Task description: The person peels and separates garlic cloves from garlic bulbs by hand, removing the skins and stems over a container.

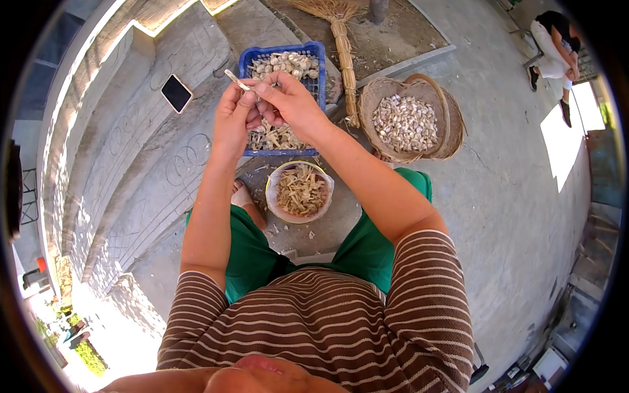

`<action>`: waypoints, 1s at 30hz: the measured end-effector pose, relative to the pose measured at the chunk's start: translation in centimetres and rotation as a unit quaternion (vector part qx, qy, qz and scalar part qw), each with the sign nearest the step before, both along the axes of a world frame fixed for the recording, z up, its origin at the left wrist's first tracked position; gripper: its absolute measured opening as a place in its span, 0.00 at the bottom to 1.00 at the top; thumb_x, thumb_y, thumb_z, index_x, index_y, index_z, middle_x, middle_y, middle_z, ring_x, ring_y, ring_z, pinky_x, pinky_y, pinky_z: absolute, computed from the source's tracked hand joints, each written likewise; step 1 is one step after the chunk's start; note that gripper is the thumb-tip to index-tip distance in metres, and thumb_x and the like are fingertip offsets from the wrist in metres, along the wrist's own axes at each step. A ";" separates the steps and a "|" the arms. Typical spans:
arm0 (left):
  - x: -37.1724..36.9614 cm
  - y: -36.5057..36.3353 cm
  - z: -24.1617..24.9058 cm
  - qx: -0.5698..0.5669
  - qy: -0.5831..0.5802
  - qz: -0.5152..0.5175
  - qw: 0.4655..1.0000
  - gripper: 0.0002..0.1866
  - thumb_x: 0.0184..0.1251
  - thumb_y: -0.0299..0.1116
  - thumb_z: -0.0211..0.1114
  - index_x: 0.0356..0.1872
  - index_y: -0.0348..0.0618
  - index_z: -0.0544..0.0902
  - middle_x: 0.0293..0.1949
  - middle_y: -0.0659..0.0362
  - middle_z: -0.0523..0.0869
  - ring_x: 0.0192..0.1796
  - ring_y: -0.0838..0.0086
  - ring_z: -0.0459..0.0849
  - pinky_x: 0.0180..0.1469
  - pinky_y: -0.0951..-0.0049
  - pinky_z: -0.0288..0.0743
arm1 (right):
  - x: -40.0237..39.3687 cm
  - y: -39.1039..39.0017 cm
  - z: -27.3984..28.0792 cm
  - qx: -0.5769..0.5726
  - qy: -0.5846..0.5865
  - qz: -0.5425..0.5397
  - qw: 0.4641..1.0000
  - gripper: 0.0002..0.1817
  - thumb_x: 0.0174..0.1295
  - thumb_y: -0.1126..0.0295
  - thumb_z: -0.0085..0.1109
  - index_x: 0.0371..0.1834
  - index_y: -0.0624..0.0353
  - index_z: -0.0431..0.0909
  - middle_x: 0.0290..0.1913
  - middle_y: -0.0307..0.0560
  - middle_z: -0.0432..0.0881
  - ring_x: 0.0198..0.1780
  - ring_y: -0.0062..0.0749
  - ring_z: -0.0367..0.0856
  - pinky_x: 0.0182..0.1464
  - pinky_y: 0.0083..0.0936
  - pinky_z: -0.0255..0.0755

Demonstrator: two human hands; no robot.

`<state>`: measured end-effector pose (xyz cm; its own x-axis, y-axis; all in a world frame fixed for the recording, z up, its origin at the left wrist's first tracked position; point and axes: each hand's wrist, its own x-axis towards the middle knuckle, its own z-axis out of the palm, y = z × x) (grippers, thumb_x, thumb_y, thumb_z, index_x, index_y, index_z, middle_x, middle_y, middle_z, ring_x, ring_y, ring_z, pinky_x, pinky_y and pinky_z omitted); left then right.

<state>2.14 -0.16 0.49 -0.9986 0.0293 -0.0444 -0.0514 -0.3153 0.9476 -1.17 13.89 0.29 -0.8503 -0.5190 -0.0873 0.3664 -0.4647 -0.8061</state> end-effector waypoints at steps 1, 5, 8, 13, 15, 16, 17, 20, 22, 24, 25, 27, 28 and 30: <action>-0.1 -0.2 -0.2 -0.004 0.011 -0.001 1.000 0.09 0.72 0.37 0.54 0.46 0.44 0.74 0.26 0.66 0.72 0.23 0.88 0.62 0.22 0.87 0.55 | 0.1 0.0 0.2 0.015 0.034 0.003 0.999 0.07 0.66 0.69 0.55 0.38 0.59 0.68 0.21 0.37 0.71 0.19 0.15 0.65 0.17 0.14 0.55; 0.1 0.4 -0.4 0.043 -0.004 0.027 0.999 0.09 0.73 0.38 0.52 0.44 0.44 0.73 0.23 0.68 0.68 0.22 0.88 0.60 0.21 0.86 0.55 | 0.3 -0.2 0.0 0.122 0.154 -0.047 0.979 0.07 0.65 0.72 0.55 0.38 0.60 0.67 0.22 0.38 0.73 0.21 0.17 0.69 0.21 0.17 0.63; 0.2 0.8 -0.7 0.034 -0.019 0.045 0.998 0.10 0.74 0.39 0.50 0.43 0.44 0.72 0.22 0.69 0.65 0.22 0.87 0.59 0.20 0.86 0.55 | 0.5 -0.5 -0.8 0.182 0.215 -0.091 0.955 0.05 0.65 0.73 0.53 0.38 0.61 0.68 0.24 0.39 0.75 0.24 0.19 0.72 0.27 0.20 0.68; 0.4 1.2 -0.2 -0.008 0.009 0.027 1.000 0.08 0.73 0.37 0.52 0.43 0.44 0.71 0.24 0.67 0.67 0.21 0.87 0.60 0.20 0.85 0.56 | 0.1 -0.1 -0.7 0.208 0.220 -0.094 0.948 0.04 0.65 0.74 0.52 0.36 0.62 0.69 0.25 0.40 0.75 0.27 0.19 0.74 0.30 0.22 0.70; 0.5 1.2 -0.3 -0.044 0.025 0.019 0.999 0.08 0.72 0.36 0.53 0.43 0.44 0.71 0.25 0.67 0.68 0.21 0.87 0.60 0.20 0.85 0.56 | 0.1 0.0 -0.9 0.217 0.222 -0.097 0.946 0.03 0.65 0.74 0.52 0.35 0.62 0.70 0.25 0.40 0.75 0.26 0.19 0.73 0.30 0.21 0.70; 0.4 1.1 -0.4 -0.004 0.014 0.010 1.000 0.07 0.72 0.35 0.54 0.43 0.44 0.70 0.26 0.67 0.68 0.22 0.87 0.60 0.21 0.85 0.56 | 0.1 0.0 -0.8 0.207 0.216 -0.091 0.950 0.03 0.65 0.74 0.52 0.35 0.62 0.70 0.25 0.39 0.75 0.26 0.19 0.73 0.29 0.21 0.70; 0.3 1.0 -0.5 0.037 0.003 0.001 0.999 0.07 0.71 0.34 0.54 0.43 0.44 0.70 0.27 0.67 0.69 0.22 0.87 0.60 0.21 0.85 0.56 | 0.0 0.1 -0.8 0.197 0.210 -0.084 0.954 0.03 0.65 0.75 0.52 0.35 0.62 0.70 0.25 0.38 0.75 0.26 0.18 0.73 0.29 0.20 0.69; 0.3 0.9 -0.8 0.059 -0.001 -0.008 0.998 0.06 0.71 0.33 0.54 0.44 0.45 0.70 0.27 0.67 0.69 0.22 0.88 0.60 0.22 0.86 0.57 | 0.0 0.1 -1.2 0.149 0.180 -0.068 0.970 0.03 0.65 0.75 0.53 0.34 0.62 0.70 0.24 0.37 0.75 0.25 0.16 0.71 0.25 0.18 0.67; 0.4 1.0 -0.8 0.062 -0.006 -0.011 0.998 0.06 0.72 0.33 0.54 0.43 0.45 0.70 0.27 0.68 0.69 0.22 0.88 0.60 0.22 0.86 0.57 | -0.1 0.2 -1.4 0.139 0.163 -0.059 0.975 0.04 0.65 0.75 0.53 0.34 0.61 0.70 0.24 0.37 0.74 0.24 0.15 0.70 0.23 0.17 0.64; 0.4 1.0 -1.0 0.065 -0.011 -0.013 0.998 0.05 0.72 0.33 0.54 0.43 0.45 0.70 0.26 0.68 0.69 0.22 0.88 0.60 0.22 0.86 0.57 | 0.0 0.2 -1.5 0.129 0.145 -0.050 0.980 0.04 0.65 0.75 0.52 0.34 0.61 0.70 0.24 0.37 0.74 0.22 0.15 0.68 0.21 0.16 0.62; 0.4 0.9 -1.2 0.073 -0.014 -0.014 0.997 0.05 0.72 0.33 0.53 0.43 0.45 0.70 0.27 0.67 0.69 0.23 0.87 0.60 0.23 0.86 0.57 | 0.1 0.2 -1.4 0.120 0.130 -0.047 0.983 0.04 0.65 0.74 0.53 0.34 0.61 0.69 0.24 0.37 0.73 0.21 0.14 0.67 0.19 0.16 0.59; 0.3 0.7 -1.5 0.080 -0.017 -0.016 0.996 0.05 0.72 0.33 0.52 0.44 0.45 0.70 0.27 0.67 0.69 0.23 0.87 0.61 0.23 0.86 0.57 | 0.2 0.2 -1.3 0.111 0.116 -0.045 0.986 0.04 0.65 0.74 0.53 0.34 0.60 0.69 0.23 0.37 0.73 0.20 0.14 0.65 0.18 0.16 0.57; 0.3 0.7 -1.6 0.100 -0.023 -0.003 0.995 0.06 0.73 0.33 0.52 0.44 0.44 0.70 0.28 0.66 0.69 0.24 0.86 0.62 0.23 0.85 0.58 | 0.2 0.2 -1.3 0.058 0.080 -0.043 0.994 0.04 0.66 0.73 0.52 0.34 0.60 0.69 0.23 0.37 0.72 0.19 0.15 0.64 0.17 0.16 0.56; 0.3 0.7 -1.5 0.119 -0.029 0.010 0.992 0.06 0.73 0.33 0.52 0.45 0.44 0.71 0.29 0.65 0.70 0.25 0.85 0.63 0.23 0.85 0.58 | 0.2 0.3 -1.2 0.004 0.044 -0.042 0.998 0.04 0.66 0.73 0.52 0.34 0.60 0.69 0.22 0.37 0.71 0.19 0.15 0.63 0.17 0.15 0.55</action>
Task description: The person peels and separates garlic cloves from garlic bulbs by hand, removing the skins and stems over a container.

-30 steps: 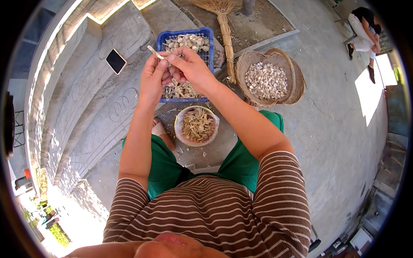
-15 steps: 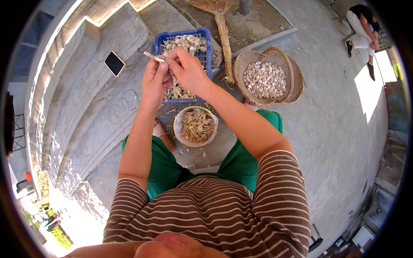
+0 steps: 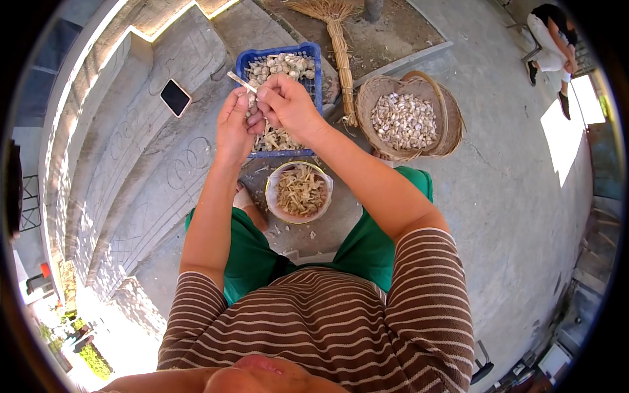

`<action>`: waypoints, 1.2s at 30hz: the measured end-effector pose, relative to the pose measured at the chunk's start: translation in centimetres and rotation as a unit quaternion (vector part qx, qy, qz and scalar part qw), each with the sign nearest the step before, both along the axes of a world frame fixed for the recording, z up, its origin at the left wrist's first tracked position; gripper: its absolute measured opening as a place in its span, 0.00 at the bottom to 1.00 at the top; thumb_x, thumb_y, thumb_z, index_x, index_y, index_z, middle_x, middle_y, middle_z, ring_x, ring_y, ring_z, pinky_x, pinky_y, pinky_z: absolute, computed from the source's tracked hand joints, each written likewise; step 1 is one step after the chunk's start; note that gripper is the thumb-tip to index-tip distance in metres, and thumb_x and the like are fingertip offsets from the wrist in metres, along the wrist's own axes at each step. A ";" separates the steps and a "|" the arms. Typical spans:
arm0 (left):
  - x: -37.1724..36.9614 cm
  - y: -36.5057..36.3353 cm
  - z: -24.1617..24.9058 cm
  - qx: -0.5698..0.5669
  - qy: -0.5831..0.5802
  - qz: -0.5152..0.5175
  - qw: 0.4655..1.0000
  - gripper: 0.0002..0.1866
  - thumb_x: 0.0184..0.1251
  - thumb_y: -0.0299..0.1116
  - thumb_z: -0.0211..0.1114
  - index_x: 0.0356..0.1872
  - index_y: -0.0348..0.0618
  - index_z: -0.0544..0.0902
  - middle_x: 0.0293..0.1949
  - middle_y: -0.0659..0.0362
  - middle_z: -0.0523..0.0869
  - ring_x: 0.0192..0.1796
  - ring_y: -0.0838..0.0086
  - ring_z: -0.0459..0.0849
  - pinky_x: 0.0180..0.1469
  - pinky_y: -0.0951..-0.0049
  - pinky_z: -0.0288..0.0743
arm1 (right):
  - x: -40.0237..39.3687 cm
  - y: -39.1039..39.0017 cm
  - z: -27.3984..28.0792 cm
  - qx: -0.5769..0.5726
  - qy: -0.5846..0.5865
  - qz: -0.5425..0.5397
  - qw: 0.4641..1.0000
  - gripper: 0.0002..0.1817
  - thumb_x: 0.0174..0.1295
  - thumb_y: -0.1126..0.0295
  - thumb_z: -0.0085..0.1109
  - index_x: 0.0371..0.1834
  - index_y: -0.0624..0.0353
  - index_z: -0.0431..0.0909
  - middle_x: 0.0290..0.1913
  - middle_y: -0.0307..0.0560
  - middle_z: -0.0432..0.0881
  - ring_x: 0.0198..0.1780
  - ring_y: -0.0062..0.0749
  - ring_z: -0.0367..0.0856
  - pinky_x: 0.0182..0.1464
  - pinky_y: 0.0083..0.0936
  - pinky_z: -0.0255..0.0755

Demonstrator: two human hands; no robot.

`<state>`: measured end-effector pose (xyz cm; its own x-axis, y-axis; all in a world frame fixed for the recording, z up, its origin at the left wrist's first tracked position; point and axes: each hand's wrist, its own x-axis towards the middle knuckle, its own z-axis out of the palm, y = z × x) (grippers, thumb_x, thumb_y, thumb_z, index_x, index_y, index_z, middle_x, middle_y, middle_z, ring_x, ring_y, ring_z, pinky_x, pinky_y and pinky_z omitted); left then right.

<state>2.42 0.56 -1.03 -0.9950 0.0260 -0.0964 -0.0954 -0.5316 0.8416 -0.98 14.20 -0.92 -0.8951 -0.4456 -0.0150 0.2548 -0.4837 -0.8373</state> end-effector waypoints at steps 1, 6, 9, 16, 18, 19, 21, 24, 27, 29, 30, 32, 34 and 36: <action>0.0 0.0 0.2 0.006 0.004 0.000 1.000 0.07 0.73 0.33 0.51 0.45 0.43 0.72 0.30 0.65 0.70 0.26 0.83 0.64 0.24 0.84 0.59 | -0.1 0.0 0.1 -0.023 -0.022 0.005 0.999 0.04 0.66 0.73 0.52 0.35 0.60 0.69 0.23 0.37 0.71 0.18 0.15 0.63 0.17 0.15 0.55; -0.1 0.5 0.5 0.024 0.017 0.003 1.000 0.08 0.73 0.33 0.51 0.45 0.42 0.73 0.30 0.63 0.71 0.27 0.80 0.67 0.24 0.82 0.61 | -0.4 0.0 1.0 -0.024 -0.023 -0.024 0.999 0.04 0.67 0.72 0.50 0.35 0.60 0.69 0.24 0.37 0.71 0.18 0.15 0.64 0.18 0.15 0.57; -0.3 0.3 0.1 0.064 0.024 -0.004 0.998 0.09 0.73 0.34 0.50 0.48 0.42 0.73 0.36 0.58 0.77 0.28 0.79 0.68 0.25 0.84 0.62 | -0.6 -0.2 1.1 0.026 0.051 -0.045 0.997 0.04 0.68 0.72 0.50 0.37 0.61 0.69 0.24 0.37 0.72 0.19 0.15 0.66 0.20 0.14 0.59; -0.3 -0.3 -0.3 0.239 -0.016 -0.101 0.966 0.12 0.73 0.34 0.50 0.54 0.44 0.71 0.31 0.59 0.71 0.29 0.78 0.66 0.23 0.83 0.60 | -1.5 -0.8 -0.4 0.147 0.104 -0.123 0.976 0.04 0.66 0.73 0.52 0.37 0.63 0.72 0.26 0.39 0.76 0.24 0.17 0.71 0.24 0.17 0.66; -0.3 -0.4 -0.2 0.251 -0.026 -0.099 0.963 0.13 0.73 0.34 0.50 0.54 0.44 0.70 0.31 0.59 0.70 0.29 0.78 0.65 0.23 0.83 0.60 | -1.9 -0.8 -0.6 0.173 0.124 -0.137 0.967 0.04 0.65 0.73 0.52 0.37 0.63 0.72 0.27 0.41 0.76 0.24 0.18 0.72 0.25 0.18 0.67; -0.2 -0.4 -0.1 0.264 -0.006 -0.108 0.958 0.13 0.73 0.34 0.50 0.54 0.44 0.70 0.32 0.59 0.70 0.29 0.77 0.66 0.23 0.83 0.60 | -2.2 -0.5 -0.6 0.230 0.131 -0.141 0.954 0.05 0.66 0.72 0.52 0.39 0.62 0.72 0.28 0.43 0.77 0.24 0.19 0.72 0.25 0.19 0.68; -0.2 -0.5 0.1 0.277 0.013 -0.118 0.954 0.12 0.73 0.34 0.50 0.54 0.43 0.70 0.32 0.59 0.70 0.29 0.77 0.66 0.23 0.83 0.60 | -2.6 0.1 -0.5 0.286 0.139 -0.145 0.937 0.06 0.66 0.72 0.52 0.41 0.62 0.73 0.29 0.45 0.78 0.25 0.19 0.73 0.26 0.20 0.69; -0.3 -0.7 0.6 0.206 0.007 -0.089 0.975 0.12 0.73 0.34 0.50 0.53 0.43 0.70 0.33 0.58 0.70 0.29 0.76 0.66 0.24 0.83 0.60 | -3.2 0.7 -0.6 0.388 0.196 -0.100 0.895 0.08 0.66 0.70 0.52 0.44 0.59 0.75 0.28 0.47 0.79 0.24 0.20 0.74 0.27 0.21 0.70; -0.2 -0.5 0.7 0.161 -0.007 -0.045 0.986 0.10 0.73 0.33 0.51 0.50 0.42 0.71 0.33 0.58 0.71 0.30 0.76 0.67 0.24 0.83 0.60 | -3.7 0.9 -1.7 0.532 0.430 -0.189 0.704 0.09 0.65 0.66 0.53 0.44 0.56 0.78 0.27 0.47 0.79 0.24 0.20 0.75 0.27 0.22 0.71; -0.4 -0.5 0.5 0.111 -0.032 0.007 0.993 0.07 0.70 0.33 0.56 0.43 0.43 0.72 0.30 0.60 0.73 0.28 0.77 0.69 0.24 0.82 0.61 | -3.4 0.7 0.3 0.321 0.221 -0.098 0.916 0.08 0.62 0.67 0.58 0.39 0.59 0.79 0.24 0.43 0.79 0.24 0.20 0.75 0.27 0.20 0.71; -0.4 -0.4 0.6 0.112 -0.031 0.007 0.993 0.07 0.70 0.33 0.56 0.43 0.43 0.72 0.30 0.60 0.73 0.28 0.77 0.69 0.24 0.82 0.61 | -3.1 0.6 0.9 0.322 0.222 -0.097 0.915 0.08 0.62 0.67 0.58 0.39 0.59 0.79 0.24 0.43 0.79 0.24 0.20 0.75 0.27 0.20 0.71; -0.4 -0.2 0.8 0.054 -0.028 0.030 0.998 0.06 0.70 0.33 0.57 0.38 0.43 0.71 0.27 0.61 0.73 0.26 0.79 0.68 0.23 0.82 0.60 | -2.4 0.5 1.7 0.231 0.199 -0.010 0.952 0.08 0.58 0.69 0.63 0.35 0.62 0.78 0.25 0.41 0.80 0.24 0.18 0.75 0.26 0.18 0.70; -0.6 -0.3 0.0 0.032 -0.012 0.028 0.999 0.07 0.70 0.34 0.57 0.36 0.43 0.71 0.26 0.61 0.73 0.26 0.80 0.68 0.23 0.82 0.60 | -1.9 0.4 2.0 0.237 0.188 -0.001 0.953 0.07 0.59 0.71 0.63 0.36 0.62 0.77 0.25 0.38 0.79 0.23 0.16 0.74 0.24 0.15 0.68; -0.6 -0.5 -0.5 0.010 0.004 0.026 1.000 0.07 0.70 0.34 0.57 0.35 0.43 0.71 0.25 0.62 0.72 0.25 0.80 0.67 0.23 0.82 0.60 | -1.8 0.7 1.9 0.243 0.177 0.007 0.954 0.07 0.59 0.73 0.62 0.37 0.62 0.76 0.25 0.35 0.78 0.23 0.14 0.73 0.22 0.12 0.66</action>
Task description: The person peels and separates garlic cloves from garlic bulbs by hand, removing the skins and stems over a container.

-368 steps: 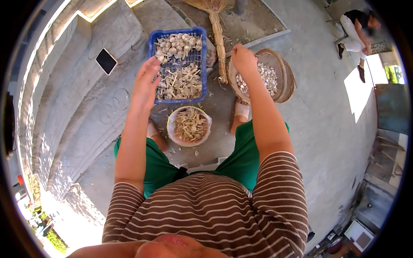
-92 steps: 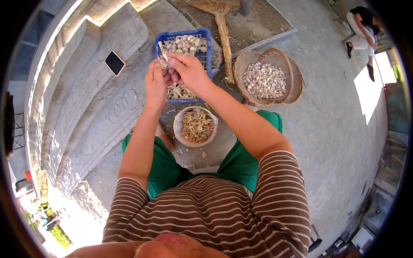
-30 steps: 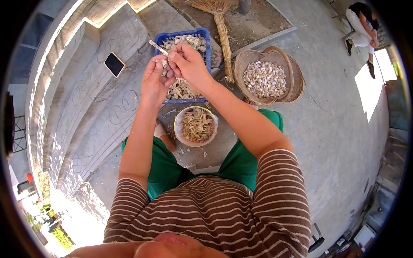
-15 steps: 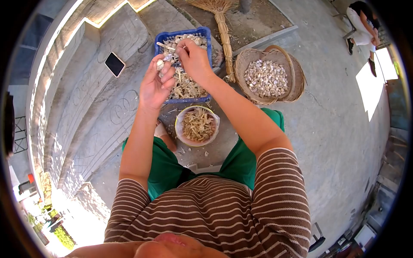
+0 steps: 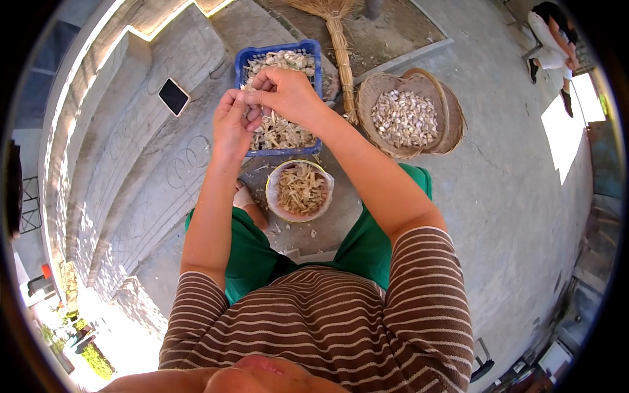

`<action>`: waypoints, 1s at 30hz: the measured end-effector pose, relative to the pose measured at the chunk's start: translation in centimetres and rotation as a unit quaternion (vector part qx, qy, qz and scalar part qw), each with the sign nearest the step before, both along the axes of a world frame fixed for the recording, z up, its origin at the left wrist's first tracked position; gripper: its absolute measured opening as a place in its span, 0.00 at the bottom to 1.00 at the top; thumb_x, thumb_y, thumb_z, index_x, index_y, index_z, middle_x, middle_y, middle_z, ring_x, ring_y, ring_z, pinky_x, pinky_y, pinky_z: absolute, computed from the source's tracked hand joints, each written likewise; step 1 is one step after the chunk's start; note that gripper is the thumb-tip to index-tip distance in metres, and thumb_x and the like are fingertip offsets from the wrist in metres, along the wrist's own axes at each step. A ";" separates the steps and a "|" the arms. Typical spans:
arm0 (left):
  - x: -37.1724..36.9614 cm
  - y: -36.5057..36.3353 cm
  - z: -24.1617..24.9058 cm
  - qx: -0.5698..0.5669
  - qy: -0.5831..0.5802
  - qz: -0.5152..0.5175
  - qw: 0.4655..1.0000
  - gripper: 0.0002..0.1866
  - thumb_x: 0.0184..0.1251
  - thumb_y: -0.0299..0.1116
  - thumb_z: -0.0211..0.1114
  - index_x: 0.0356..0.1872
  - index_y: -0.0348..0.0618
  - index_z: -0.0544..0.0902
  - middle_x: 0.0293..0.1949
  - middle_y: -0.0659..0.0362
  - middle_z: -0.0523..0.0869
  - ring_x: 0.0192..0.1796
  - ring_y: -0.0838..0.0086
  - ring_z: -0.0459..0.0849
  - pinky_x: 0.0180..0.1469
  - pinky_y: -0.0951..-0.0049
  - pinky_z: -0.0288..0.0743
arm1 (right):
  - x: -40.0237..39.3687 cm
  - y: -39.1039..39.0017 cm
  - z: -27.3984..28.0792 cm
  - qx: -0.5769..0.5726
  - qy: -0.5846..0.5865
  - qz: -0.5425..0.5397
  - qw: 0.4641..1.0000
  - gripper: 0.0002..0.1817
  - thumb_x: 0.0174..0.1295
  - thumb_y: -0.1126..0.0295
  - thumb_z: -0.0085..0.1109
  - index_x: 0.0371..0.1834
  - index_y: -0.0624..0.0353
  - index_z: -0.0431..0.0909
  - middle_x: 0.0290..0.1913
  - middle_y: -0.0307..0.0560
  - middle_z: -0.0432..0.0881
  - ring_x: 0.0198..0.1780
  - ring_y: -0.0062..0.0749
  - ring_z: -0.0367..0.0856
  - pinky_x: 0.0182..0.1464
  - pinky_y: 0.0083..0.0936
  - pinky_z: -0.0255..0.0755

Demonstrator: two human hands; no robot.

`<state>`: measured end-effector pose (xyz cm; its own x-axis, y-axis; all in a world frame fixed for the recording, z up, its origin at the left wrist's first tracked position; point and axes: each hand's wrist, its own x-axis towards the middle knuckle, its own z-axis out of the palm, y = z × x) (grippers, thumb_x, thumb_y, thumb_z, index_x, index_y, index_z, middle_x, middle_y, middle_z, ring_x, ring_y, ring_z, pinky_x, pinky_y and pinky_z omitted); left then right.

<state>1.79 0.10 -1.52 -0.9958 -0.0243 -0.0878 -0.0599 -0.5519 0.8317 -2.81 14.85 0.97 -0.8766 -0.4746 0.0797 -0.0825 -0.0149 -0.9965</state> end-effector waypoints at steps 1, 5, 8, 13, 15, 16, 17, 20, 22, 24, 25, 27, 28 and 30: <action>0.0 -0.1 -0.1 0.002 0.001 0.000 1.000 0.07 0.71 0.34 0.56 0.34 0.44 0.71 0.26 0.62 0.73 0.25 0.81 0.68 0.22 0.83 0.60 | -0.2 0.1 -0.2 -0.014 -0.022 0.018 0.999 0.07 0.60 0.73 0.62 0.37 0.63 0.76 0.25 0.36 0.78 0.23 0.15 0.74 0.22 0.13 0.66; 0.2 0.4 0.2 -0.018 -0.007 0.011 1.000 0.09 0.72 0.36 0.54 0.33 0.44 0.71 0.27 0.62 0.75 0.25 0.83 0.69 0.22 0.85 0.59 | -0.4 0.4 -1.1 -0.068 -0.065 0.047 0.994 0.07 0.60 0.73 0.61 0.38 0.64 0.75 0.26 0.38 0.78 0.25 0.17 0.76 0.23 0.13 0.68; 0.1 0.1 -0.3 -0.010 0.012 -0.006 1.000 0.09 0.73 0.37 0.53 0.34 0.44 0.72 0.28 0.62 0.76 0.25 0.83 0.71 0.22 0.85 0.59 | -0.4 0.7 -1.3 -0.127 -0.110 0.055 0.984 0.07 0.61 0.72 0.60 0.38 0.63 0.74 0.25 0.39 0.78 0.25 0.17 0.76 0.23 0.13 0.68; 0.2 1.0 0.8 0.008 -0.026 0.017 1.000 0.08 0.73 0.34 0.53 0.35 0.42 0.72 0.26 0.62 0.74 0.24 0.81 0.67 0.22 0.83 0.59 | -0.1 0.9 -0.8 -0.147 -0.157 0.053 0.975 0.06 0.61 0.72 0.58 0.36 0.62 0.74 0.27 0.40 0.79 0.25 0.19 0.77 0.25 0.16 0.70; 0.2 1.0 0.9 0.019 -0.034 0.024 0.999 0.08 0.73 0.35 0.53 0.35 0.42 0.73 0.27 0.62 0.74 0.24 0.81 0.68 0.22 0.84 0.59 | -0.1 1.0 -0.7 -0.153 -0.178 0.052 0.971 0.05 0.60 0.72 0.57 0.34 0.63 0.74 0.27 0.42 0.79 0.26 0.21 0.78 0.26 0.17 0.71; 0.1 0.9 0.9 0.022 -0.036 0.023 0.999 0.08 0.73 0.35 0.53 0.35 0.42 0.73 0.28 0.62 0.75 0.25 0.81 0.68 0.22 0.84 0.59 | -0.1 1.0 -0.7 -0.168 -0.200 0.049 0.964 0.05 0.60 0.72 0.57 0.34 0.62 0.74 0.28 0.42 0.79 0.27 0.21 0.78 0.26 0.17 0.72; 0.1 0.9 0.8 0.024 -0.038 0.023 0.999 0.08 0.73 0.35 0.53 0.35 0.42 0.73 0.28 0.62 0.75 0.25 0.82 0.69 0.23 0.84 0.60 | -0.1 1.0 -0.7 -0.183 -0.222 0.046 0.957 0.05 0.60 0.72 0.56 0.34 0.62 0.74 0.29 0.43 0.80 0.28 0.22 0.79 0.27 0.17 0.73; 0.0 0.8 0.6 0.022 -0.025 0.040 0.999 0.08 0.72 0.35 0.54 0.35 0.42 0.74 0.29 0.63 0.76 0.26 0.82 0.70 0.24 0.84 0.61 | -0.1 0.8 -0.9 -0.222 -0.259 0.045 0.939 0.05 0.61 0.72 0.56 0.35 0.61 0.74 0.31 0.44 0.80 0.28 0.24 0.80 0.30 0.19 0.76; -0.1 0.9 0.8 0.024 -0.035 0.059 0.997 0.08 0.72 0.35 0.55 0.35 0.42 0.74 0.29 0.64 0.76 0.27 0.83 0.70 0.24 0.84 0.61 | 0.1 0.6 -0.9 -0.234 -0.277 0.039 0.931 0.04 0.62 0.72 0.54 0.37 0.60 0.74 0.32 0.43 0.80 0.29 0.25 0.80 0.31 0.20 0.76; -0.2 0.8 0.6 0.026 -0.044 0.079 0.996 0.08 0.71 0.35 0.56 0.34 0.42 0.75 0.29 0.64 0.77 0.28 0.83 0.70 0.25 0.84 0.61 | 0.3 0.4 -0.9 -0.246 -0.294 0.032 0.923 0.03 0.63 0.72 0.53 0.38 0.59 0.74 0.33 0.43 0.80 0.31 0.26 0.81 0.33 0.21 0.77; -0.3 0.6 0.2 0.023 -0.029 0.081 0.996 0.07 0.69 0.33 0.58 0.33 0.42 0.75 0.29 0.65 0.77 0.27 0.83 0.69 0.25 0.84 0.62 | 0.4 0.3 -1.2 -0.266 -0.316 0.024 0.911 0.03 0.63 0.72 0.53 0.38 0.59 0.73 0.35 0.43 0.80 0.33 0.29 0.81 0.35 0.23 0.77; -0.3 0.5 0.1 0.019 -0.015 0.083 0.996 0.06 0.67 0.32 0.61 0.32 0.42 0.75 0.29 0.65 0.78 0.26 0.84 0.69 0.25 0.84 0.62 | 0.6 -0.1 -1.9 -0.286 -0.337 0.015 0.897 0.03 0.64 0.72 0.52 0.38 0.58 0.73 0.36 0.44 0.80 0.36 0.31 0.82 0.37 0.25 0.78; -0.2 0.5 0.2 -0.028 0.017 0.074 0.997 0.05 0.66 0.29 0.62 0.32 0.42 0.76 0.28 0.65 0.79 0.27 0.84 0.71 0.27 0.84 0.64 | 0.7 -0.4 -2.4 -0.316 -0.364 -0.007 0.876 0.02 0.63 0.73 0.52 0.36 0.58 0.72 0.35 0.45 0.79 0.35 0.32 0.81 0.37 0.27 0.78; 0.2 0.8 0.6 -0.074 0.049 0.066 0.994 0.04 0.65 0.27 0.63 0.33 0.41 0.76 0.28 0.65 0.80 0.27 0.84 0.72 0.28 0.83 0.66 | 0.9 -1.0 -3.1 -0.346 -0.390 -0.029 0.853 0.02 0.63 0.73 0.51 0.34 0.58 0.71 0.34 0.46 0.78 0.34 0.33 0.79 0.37 0.29 0.78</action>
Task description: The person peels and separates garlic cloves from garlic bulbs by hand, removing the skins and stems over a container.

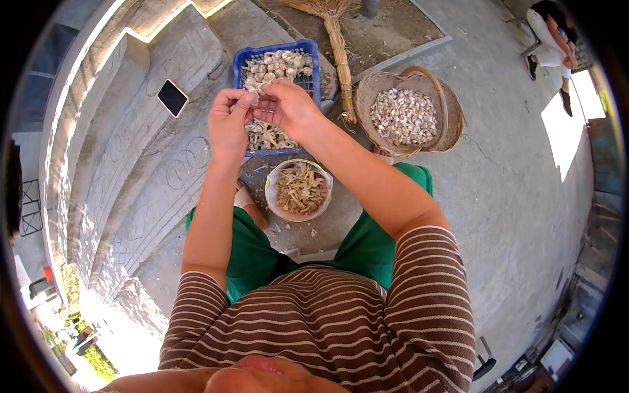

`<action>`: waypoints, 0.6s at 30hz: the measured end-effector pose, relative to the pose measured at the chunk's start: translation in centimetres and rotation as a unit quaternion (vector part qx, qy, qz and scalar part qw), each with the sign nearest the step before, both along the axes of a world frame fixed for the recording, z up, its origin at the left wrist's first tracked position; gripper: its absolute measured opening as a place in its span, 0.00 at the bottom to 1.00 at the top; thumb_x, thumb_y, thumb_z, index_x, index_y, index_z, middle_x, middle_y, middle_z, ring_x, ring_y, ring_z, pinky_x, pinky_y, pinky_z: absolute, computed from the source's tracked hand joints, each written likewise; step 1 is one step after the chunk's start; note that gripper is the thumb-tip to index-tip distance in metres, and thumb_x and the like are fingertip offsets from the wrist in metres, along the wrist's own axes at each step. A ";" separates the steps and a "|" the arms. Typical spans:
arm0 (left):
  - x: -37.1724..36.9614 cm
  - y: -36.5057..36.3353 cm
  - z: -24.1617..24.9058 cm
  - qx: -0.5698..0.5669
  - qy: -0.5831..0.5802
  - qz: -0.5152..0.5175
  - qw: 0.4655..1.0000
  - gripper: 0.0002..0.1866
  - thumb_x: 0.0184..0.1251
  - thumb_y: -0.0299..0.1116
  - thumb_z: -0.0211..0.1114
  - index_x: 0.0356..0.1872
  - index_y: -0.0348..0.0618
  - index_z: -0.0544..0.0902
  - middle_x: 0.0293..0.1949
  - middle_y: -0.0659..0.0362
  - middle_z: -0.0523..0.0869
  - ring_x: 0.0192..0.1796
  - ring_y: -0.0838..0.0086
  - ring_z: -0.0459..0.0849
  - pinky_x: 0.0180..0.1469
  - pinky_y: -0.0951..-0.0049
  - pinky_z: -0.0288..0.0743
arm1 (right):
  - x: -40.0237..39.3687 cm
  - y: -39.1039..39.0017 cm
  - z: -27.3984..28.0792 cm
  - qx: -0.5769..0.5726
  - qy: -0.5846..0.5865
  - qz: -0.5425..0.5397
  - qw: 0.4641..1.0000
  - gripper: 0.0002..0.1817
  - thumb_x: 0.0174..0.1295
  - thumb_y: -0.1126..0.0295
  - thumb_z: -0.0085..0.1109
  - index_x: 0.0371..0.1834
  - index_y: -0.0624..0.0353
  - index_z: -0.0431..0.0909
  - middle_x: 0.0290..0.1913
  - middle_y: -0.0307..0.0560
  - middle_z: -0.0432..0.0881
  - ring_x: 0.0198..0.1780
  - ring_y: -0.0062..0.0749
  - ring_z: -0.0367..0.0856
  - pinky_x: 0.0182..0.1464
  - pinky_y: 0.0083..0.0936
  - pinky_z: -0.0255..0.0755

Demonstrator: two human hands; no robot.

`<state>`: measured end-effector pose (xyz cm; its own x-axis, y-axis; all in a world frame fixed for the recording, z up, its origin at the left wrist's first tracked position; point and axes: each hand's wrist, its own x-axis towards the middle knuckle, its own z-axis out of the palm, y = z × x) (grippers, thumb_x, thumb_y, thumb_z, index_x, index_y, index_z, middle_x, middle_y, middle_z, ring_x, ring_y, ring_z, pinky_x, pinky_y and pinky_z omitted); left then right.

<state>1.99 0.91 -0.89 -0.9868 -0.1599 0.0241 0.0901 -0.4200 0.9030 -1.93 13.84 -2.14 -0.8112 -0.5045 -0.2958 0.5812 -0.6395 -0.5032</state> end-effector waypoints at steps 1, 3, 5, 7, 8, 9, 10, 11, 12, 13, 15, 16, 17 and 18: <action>0.2 0.3 0.4 -0.149 0.025 0.015 0.988 0.03 0.65 0.27 0.62 0.33 0.40 0.77 0.30 0.63 0.81 0.29 0.84 0.74 0.31 0.83 0.68 | 0.1 -0.2 -0.3 -0.014 -0.028 -0.016 0.999 0.02 0.62 0.73 0.51 0.34 0.58 0.71 0.34 0.46 0.77 0.33 0.32 0.78 0.36 0.29 0.77; 0.3 0.4 0.3 -0.294 0.050 0.030 0.954 0.04 0.66 0.27 0.61 0.33 0.39 0.77 0.32 0.62 0.82 0.31 0.83 0.76 0.35 0.83 0.70 | 0.3 -0.4 -0.4 -0.028 -0.056 -0.033 0.997 0.02 0.62 0.72 0.51 0.33 0.58 0.70 0.34 0.46 0.77 0.32 0.32 0.77 0.35 0.29 0.76; 0.1 0.0 -0.6 -0.242 0.028 -0.005 0.970 0.04 0.64 0.24 0.62 0.38 0.38 0.77 0.30 0.63 0.81 0.33 0.82 0.78 0.34 0.83 0.72 | 0.5 -0.4 -0.2 -0.020 -0.075 -0.041 0.996 0.03 0.62 0.72 0.51 0.33 0.58 0.70 0.33 0.45 0.76 0.29 0.31 0.74 0.33 0.29 0.73; 0.1 0.2 -0.2 -0.188 0.013 -0.002 0.982 0.05 0.64 0.25 0.62 0.39 0.38 0.77 0.31 0.63 0.81 0.33 0.83 0.77 0.33 0.83 0.72 | 0.4 -0.3 -0.2 -0.026 -0.072 -0.031 0.997 0.03 0.62 0.72 0.51 0.33 0.58 0.71 0.32 0.44 0.76 0.29 0.30 0.74 0.32 0.28 0.72; 0.0 0.3 -0.1 -0.133 -0.002 0.001 0.991 0.06 0.64 0.26 0.62 0.40 0.38 0.77 0.32 0.63 0.81 0.32 0.83 0.77 0.33 0.84 0.71 | 0.3 -0.3 -0.2 -0.031 -0.068 -0.020 0.997 0.03 0.61 0.72 0.51 0.33 0.58 0.71 0.31 0.44 0.76 0.29 0.30 0.74 0.32 0.27 0.72; -0.1 0.2 -0.2 -0.133 -0.002 0.001 0.991 0.06 0.64 0.26 0.62 0.40 0.38 0.77 0.32 0.63 0.81 0.32 0.83 0.77 0.33 0.84 0.71 | 0.3 -0.2 -0.2 -0.031 -0.068 -0.020 0.997 0.03 0.61 0.72 0.51 0.33 0.58 0.71 0.31 0.44 0.76 0.29 0.30 0.74 0.32 0.27 0.72; -0.4 0.0 -0.4 -0.119 0.006 0.018 0.993 0.05 0.66 0.26 0.60 0.40 0.39 0.77 0.30 0.63 0.80 0.31 0.84 0.75 0.31 0.85 0.68 | 0.3 -0.1 -0.3 -0.039 -0.045 -0.010 0.998 0.03 0.62 0.72 0.51 0.33 0.58 0.72 0.31 0.42 0.76 0.29 0.27 0.74 0.31 0.25 0.71; -0.5 -0.1 -0.5 -0.105 0.014 0.035 0.994 0.04 0.67 0.26 0.59 0.40 0.40 0.77 0.28 0.64 0.79 0.30 0.85 0.74 0.30 0.85 0.66 | 0.3 0.0 -0.3 -0.048 -0.022 0.000 0.999 0.03 0.62 0.72 0.52 0.34 0.58 0.73 0.30 0.41 0.76 0.29 0.25 0.73 0.30 0.22 0.70; -0.4 0.1 0.1 -0.105 0.014 0.035 0.994 0.04 0.67 0.26 0.59 0.40 0.40 0.77 0.28 0.64 0.79 0.30 0.85 0.74 0.30 0.85 0.66 | 0.4 0.1 -0.1 -0.048 -0.022 0.000 0.999 0.03 0.62 0.72 0.52 0.34 0.58 0.73 0.30 0.41 0.76 0.29 0.25 0.73 0.30 0.22 0.70; -0.4 0.4 0.9 -0.152 0.011 0.039 0.988 0.04 0.67 0.26 0.59 0.40 0.40 0.76 0.28 0.65 0.78 0.29 0.86 0.72 0.28 0.85 0.65 | 0.5 0.3 0.3 -0.043 0.003 0.008 0.999 0.02 0.63 0.72 0.53 0.34 0.58 0.74 0.30 0.39 0.76 0.29 0.22 0.73 0.29 0.20 0.69; -0.3 0.3 1.3 -0.198 0.006 0.043 0.979 0.03 0.67 0.26 0.59 0.39 0.40 0.76 0.27 0.65 0.77 0.28 0.86 0.71 0.27 0.85 0.64 | 0.6 0.3 0.4 -0.038 0.028 0.015 0.999 0.01 0.63 0.73 0.55 0.34 0.58 0.74 0.30 0.37 0.77 0.28 0.20 0.73 0.29 0.17 0.68; -0.3 -0.1 1.0 -0.218 -0.011 0.022 0.976 0.03 0.67 0.26 0.59 0.39 0.40 0.76 0.28 0.65 0.77 0.27 0.86 0.70 0.26 0.85 0.63 | 0.5 0.2 0.2 -0.016 0.039 0.010 0.999 0.01 0.63 0.73 0.56 0.35 0.57 0.75 0.30 0.36 0.77 0.28 0.18 0.72 0.29 0.16 0.68; -0.3 -0.5 0.7 -0.237 -0.028 0.002 0.971 0.03 0.67 0.26 0.59 0.39 0.40 0.76 0.28 0.64 0.77 0.27 0.86 0.69 0.26 0.85 0.62 | 0.4 0.2 0.0 0.006 0.050 0.004 0.999 0.01 0.63 0.74 0.57 0.35 0.56 0.75 0.30 0.34 0.77 0.28 0.16 0.72 0.29 0.14 0.67; -0.4 -0.7 0.3 -0.237 -0.028 0.002 0.971 0.03 0.67 0.26 0.59 0.39 0.40 0.76 0.28 0.64 0.77 0.27 0.86 0.69 0.26 0.85 0.62 | 0.4 0.1 -0.1 0.006 0.050 0.004 0.999 0.01 0.63 0.74 0.57 0.35 0.56 0.75 0.30 0.34 0.77 0.28 0.16 0.72 0.29 0.14 0.67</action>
<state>1.60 0.19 -0.55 -0.9882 -0.1473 0.0417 0.0354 0.0447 0.9984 -1.53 13.98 -2.24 -0.8326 -0.5089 -0.2188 0.5330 -0.6286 -0.5664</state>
